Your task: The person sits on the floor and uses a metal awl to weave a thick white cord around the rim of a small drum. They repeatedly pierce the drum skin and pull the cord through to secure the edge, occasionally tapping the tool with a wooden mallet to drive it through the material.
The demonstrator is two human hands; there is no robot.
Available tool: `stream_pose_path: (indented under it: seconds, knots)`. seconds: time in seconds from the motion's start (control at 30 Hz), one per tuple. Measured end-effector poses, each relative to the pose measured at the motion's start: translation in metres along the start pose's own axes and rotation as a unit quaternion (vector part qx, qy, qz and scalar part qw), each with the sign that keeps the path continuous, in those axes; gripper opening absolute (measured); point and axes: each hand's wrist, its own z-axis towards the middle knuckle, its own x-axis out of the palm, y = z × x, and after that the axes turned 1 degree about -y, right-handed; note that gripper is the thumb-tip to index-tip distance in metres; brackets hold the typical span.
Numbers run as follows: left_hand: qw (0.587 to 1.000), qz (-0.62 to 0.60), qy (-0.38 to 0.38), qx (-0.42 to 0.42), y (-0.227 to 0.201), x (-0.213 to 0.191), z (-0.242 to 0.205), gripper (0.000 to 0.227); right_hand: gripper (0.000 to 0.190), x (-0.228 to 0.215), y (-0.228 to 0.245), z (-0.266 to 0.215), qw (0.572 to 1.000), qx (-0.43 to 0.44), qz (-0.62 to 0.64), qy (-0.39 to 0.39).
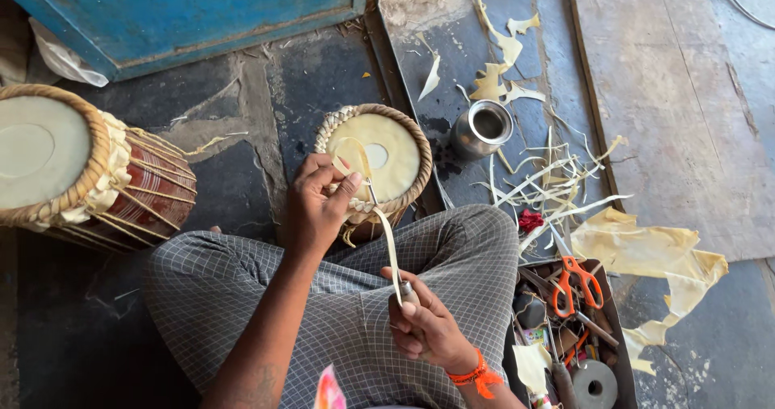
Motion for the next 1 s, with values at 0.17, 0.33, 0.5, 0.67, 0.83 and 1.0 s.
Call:
stream_pose_path:
  seconds: [0.17,0.33,0.5,0.67,0.83,1.0]
  knots:
    - [1.0,-0.003,-0.018,0.016,0.008,0.005,0.0,0.027,0.061,-0.007,-0.001,0.004,0.999,0.001,0.027,0.025]
    - [0.999,0.012,-0.022,0.042,0.01,0.007,-0.001,0.024,0.062,-0.011,-0.004,0.005,0.999,-0.003,0.033,0.026]
    - [0.998,0.027,-0.021,0.062,0.008,0.006,-0.001,0.022,0.062,-0.013,-0.005,0.005,0.999,-0.009,0.039,0.032]
    - [0.999,0.024,-0.017,0.036,0.007,0.005,-0.003,0.021,0.062,-0.013,-0.006,0.005,0.999,-0.008,0.04,0.032]
    - [0.997,0.059,-0.024,0.042,0.008,0.003,-0.004,0.022,0.062,-0.014,-0.006,0.006,0.999,-0.009,0.036,0.037]
    - [0.988,0.108,-0.049,0.095,0.003,0.007,-0.003,0.021,0.061,-0.012,-0.007,0.006,1.0,-0.014,0.008,0.025]
